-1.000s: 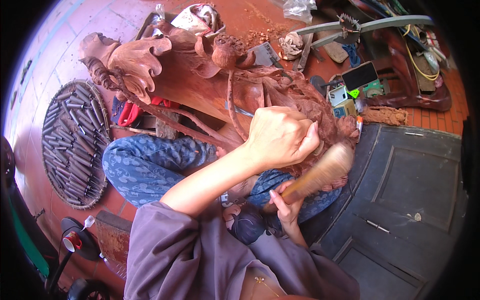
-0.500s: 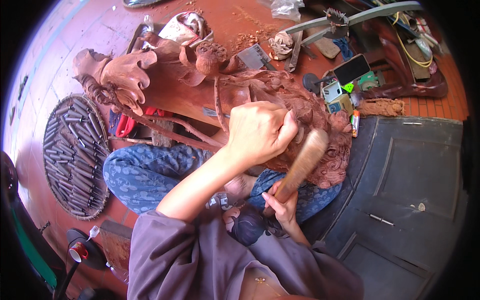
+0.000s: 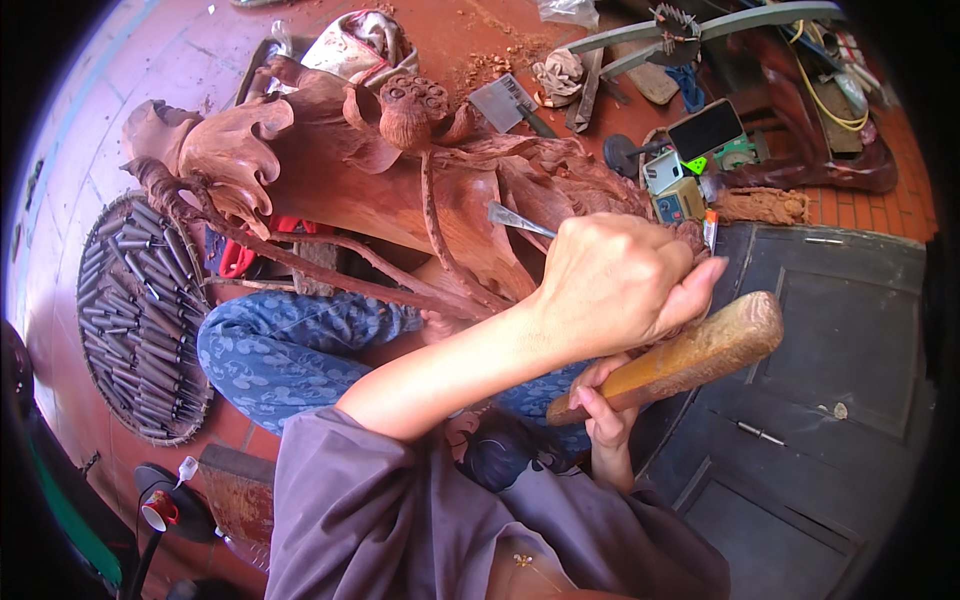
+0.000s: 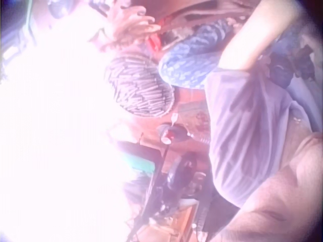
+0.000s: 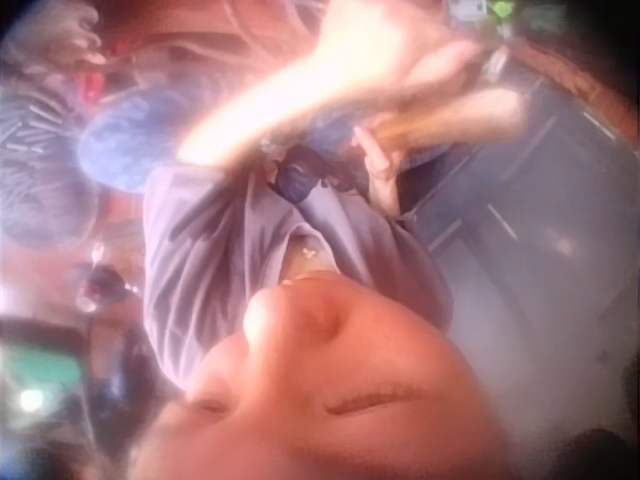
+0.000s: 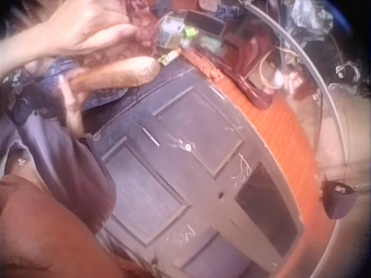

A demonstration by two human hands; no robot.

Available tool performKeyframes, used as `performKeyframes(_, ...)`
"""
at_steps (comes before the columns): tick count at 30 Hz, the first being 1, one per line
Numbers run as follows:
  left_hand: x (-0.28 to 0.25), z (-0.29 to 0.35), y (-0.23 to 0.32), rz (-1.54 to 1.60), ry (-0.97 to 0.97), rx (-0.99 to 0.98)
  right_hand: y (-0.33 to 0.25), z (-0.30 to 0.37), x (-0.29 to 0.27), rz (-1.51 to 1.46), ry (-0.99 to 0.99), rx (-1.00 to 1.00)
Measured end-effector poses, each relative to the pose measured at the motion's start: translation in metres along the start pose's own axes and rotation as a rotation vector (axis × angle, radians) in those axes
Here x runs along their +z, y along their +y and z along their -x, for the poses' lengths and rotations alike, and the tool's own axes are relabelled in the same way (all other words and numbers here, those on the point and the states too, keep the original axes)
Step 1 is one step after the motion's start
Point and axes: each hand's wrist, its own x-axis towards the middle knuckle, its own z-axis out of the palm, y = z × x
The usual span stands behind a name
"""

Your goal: The person is carving a large piece of wood using a chisel and mallet. They are sitting cross-legged on the floor and repeatedly striking the chisel to shape the wood.

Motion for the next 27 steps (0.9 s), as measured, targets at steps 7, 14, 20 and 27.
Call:
performKeyframes(7,0.000,-0.008,-0.009,0.132,0.190,-0.039,-0.010,-0.003,-0.006,0.039,-0.078,-0.024)
performKeyframes(14,-0.003,-0.011,-0.014,0.130,0.219,-0.118,-0.031,-0.014,-0.006,0.095,-0.048,-0.053)
performKeyframes(20,0.000,-0.011,-0.017,0.078,0.204,-0.130,-0.038,-0.013,-0.006,0.365,0.059,-0.041)
performKeyframes(27,0.001,-0.012,-0.018,0.031,0.162,-0.158,-0.033,-0.008,-0.005,0.251,0.162,-0.030)
